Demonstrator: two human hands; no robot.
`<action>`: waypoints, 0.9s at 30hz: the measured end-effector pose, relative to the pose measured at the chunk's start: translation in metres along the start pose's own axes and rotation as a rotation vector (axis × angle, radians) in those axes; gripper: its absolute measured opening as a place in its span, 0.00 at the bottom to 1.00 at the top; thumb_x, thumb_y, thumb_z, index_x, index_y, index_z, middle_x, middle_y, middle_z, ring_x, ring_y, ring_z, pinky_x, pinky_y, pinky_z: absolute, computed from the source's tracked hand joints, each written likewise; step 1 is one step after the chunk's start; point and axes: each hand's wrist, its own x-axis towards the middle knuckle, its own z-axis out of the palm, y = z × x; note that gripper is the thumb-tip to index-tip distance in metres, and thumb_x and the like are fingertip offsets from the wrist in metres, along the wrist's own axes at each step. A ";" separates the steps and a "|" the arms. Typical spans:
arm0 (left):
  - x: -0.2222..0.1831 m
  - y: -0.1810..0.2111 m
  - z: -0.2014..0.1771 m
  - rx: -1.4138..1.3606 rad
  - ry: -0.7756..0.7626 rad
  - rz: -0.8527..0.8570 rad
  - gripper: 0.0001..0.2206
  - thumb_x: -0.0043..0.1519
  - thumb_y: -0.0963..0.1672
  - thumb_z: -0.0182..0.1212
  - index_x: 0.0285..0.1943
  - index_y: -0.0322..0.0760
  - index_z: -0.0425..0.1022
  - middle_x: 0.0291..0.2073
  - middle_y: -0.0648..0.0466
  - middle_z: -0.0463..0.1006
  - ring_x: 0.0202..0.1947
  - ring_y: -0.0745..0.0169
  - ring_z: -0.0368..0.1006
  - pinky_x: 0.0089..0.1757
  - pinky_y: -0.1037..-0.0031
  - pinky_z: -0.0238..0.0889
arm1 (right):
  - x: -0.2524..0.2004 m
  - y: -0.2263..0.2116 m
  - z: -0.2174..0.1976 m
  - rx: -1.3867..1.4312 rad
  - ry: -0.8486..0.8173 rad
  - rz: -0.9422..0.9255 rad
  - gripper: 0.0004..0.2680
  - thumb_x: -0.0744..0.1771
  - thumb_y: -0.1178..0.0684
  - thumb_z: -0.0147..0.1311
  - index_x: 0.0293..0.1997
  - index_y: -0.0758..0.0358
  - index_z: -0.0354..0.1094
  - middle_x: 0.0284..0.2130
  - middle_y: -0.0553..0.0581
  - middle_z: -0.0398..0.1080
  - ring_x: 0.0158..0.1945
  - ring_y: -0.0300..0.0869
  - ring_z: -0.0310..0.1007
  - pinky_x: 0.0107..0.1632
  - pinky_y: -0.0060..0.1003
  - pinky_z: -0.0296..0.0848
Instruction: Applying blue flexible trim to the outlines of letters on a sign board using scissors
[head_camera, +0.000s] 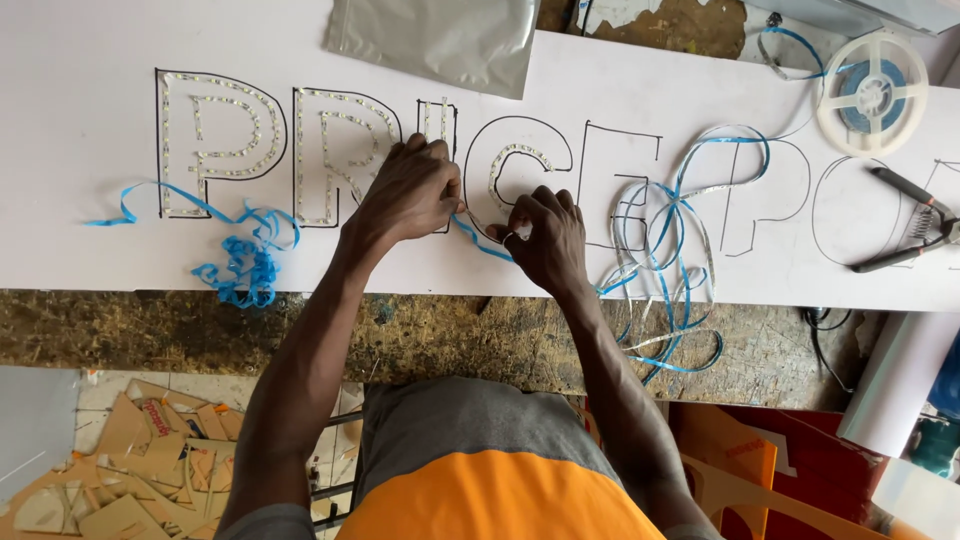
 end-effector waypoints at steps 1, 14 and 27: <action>0.001 0.000 0.001 -0.004 -0.006 0.002 0.12 0.63 0.49 0.76 0.28 0.49 0.79 0.40 0.53 0.74 0.53 0.43 0.70 0.52 0.53 0.65 | -0.001 -0.005 -0.003 -0.001 -0.003 0.007 0.07 0.62 0.49 0.70 0.33 0.49 0.72 0.34 0.52 0.67 0.45 0.54 0.69 0.50 0.51 0.70; 0.035 -0.002 0.014 0.137 0.032 0.146 0.11 0.59 0.48 0.81 0.28 0.48 0.84 0.40 0.49 0.77 0.52 0.40 0.71 0.48 0.50 0.67 | 0.023 -0.016 -0.007 0.075 -0.127 0.028 0.05 0.62 0.51 0.68 0.33 0.49 0.74 0.31 0.51 0.72 0.44 0.53 0.75 0.49 0.51 0.74; 0.040 -0.003 0.012 0.195 0.044 0.220 0.03 0.58 0.42 0.77 0.32 0.44 0.86 0.40 0.48 0.78 0.51 0.37 0.73 0.45 0.48 0.70 | 0.033 -0.028 -0.006 -0.085 -0.113 0.062 0.05 0.61 0.49 0.67 0.32 0.47 0.73 0.27 0.48 0.72 0.39 0.52 0.78 0.42 0.51 0.79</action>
